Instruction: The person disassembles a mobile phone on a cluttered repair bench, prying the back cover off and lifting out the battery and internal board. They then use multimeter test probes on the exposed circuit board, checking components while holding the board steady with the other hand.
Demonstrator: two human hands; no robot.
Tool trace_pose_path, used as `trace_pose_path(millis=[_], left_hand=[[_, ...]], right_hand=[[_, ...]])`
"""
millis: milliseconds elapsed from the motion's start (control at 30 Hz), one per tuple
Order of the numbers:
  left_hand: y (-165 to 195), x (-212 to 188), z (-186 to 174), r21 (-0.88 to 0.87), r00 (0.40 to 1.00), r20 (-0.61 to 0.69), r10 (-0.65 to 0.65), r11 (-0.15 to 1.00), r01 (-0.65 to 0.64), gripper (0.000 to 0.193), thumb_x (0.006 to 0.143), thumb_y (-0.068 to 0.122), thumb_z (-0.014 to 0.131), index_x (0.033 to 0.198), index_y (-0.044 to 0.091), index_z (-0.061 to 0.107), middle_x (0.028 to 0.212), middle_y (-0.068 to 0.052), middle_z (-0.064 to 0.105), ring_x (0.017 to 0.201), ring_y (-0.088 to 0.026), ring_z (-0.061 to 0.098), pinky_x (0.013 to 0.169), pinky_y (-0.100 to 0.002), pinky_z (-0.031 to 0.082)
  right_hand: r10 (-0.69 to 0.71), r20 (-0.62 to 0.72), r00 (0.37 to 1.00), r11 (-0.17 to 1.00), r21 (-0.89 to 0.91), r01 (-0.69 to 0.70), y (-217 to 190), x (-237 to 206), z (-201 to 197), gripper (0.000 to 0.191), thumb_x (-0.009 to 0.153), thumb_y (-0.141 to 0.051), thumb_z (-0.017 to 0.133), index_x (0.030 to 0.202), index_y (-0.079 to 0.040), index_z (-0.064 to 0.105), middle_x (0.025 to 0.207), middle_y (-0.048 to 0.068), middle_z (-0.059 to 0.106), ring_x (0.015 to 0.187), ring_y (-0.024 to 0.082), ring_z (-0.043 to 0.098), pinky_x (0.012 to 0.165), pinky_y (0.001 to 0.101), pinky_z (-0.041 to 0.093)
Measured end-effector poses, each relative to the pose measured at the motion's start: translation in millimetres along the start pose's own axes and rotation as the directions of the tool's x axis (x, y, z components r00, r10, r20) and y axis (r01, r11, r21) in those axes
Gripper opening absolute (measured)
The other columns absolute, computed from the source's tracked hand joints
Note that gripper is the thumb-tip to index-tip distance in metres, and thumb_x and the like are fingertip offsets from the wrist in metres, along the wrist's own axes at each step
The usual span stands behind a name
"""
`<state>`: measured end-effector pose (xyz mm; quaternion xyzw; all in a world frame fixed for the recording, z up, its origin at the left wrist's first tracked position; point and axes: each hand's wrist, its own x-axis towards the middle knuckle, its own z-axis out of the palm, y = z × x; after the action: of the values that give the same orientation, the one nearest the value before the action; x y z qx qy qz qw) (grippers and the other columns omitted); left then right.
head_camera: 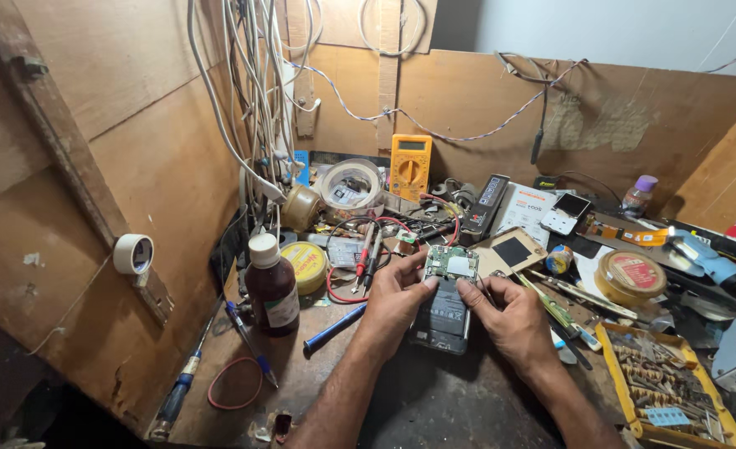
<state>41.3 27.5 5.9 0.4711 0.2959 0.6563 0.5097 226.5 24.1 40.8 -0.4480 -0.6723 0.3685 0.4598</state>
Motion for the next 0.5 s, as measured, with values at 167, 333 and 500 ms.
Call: trace_pose_path(millis=[167,333,500], left_hand=[[10,-4,4,-0.134,0.999,0.024,-0.044,0.990,0.047,0.055,0.092,0.003,0.067,0.142,-0.011,0.053,0.118,-0.012,0.074,0.104,-0.013,0.071,0.091,-0.026,0.057],[25,-10,8,0.122,0.972,0.074,-0.223,0.969,0.213,0.069,0.079,0.003,0.078,0.143,-0.002,0.052,0.105,-0.013,0.074,0.087,-0.015,0.072,0.073,-0.031,0.059],[24,-14,1,0.066,0.981,0.164,-0.105,0.993,0.095,0.065,0.082,0.006,0.078,0.143,-0.001,0.059,0.112,-0.010,0.075,0.091,-0.012,0.071,0.079,-0.027,0.059]], right_hand=[[0.203,0.091,0.975,0.901,0.372,-0.222,12,4,-7,0.020,0.091,-0.022,0.073,0.085,-0.003,0.070,0.064,-0.001,0.063,0.042,0.002,0.038,0.036,0.0224,0.022],[0.241,0.009,0.971,0.791,0.577,-0.202,18,8,-12,0.017,0.093,-0.019,0.075,0.088,-0.012,0.060,0.060,-0.009,0.048,0.040,0.000,0.031,0.033,0.0208,0.019],[0.354,-0.076,0.932,0.754,0.613,-0.236,10,10,-18,0.026,0.096,-0.028,0.070,0.087,-0.007,0.059,0.063,-0.003,0.055,0.038,0.002,0.027,0.032,0.0222,0.018]])
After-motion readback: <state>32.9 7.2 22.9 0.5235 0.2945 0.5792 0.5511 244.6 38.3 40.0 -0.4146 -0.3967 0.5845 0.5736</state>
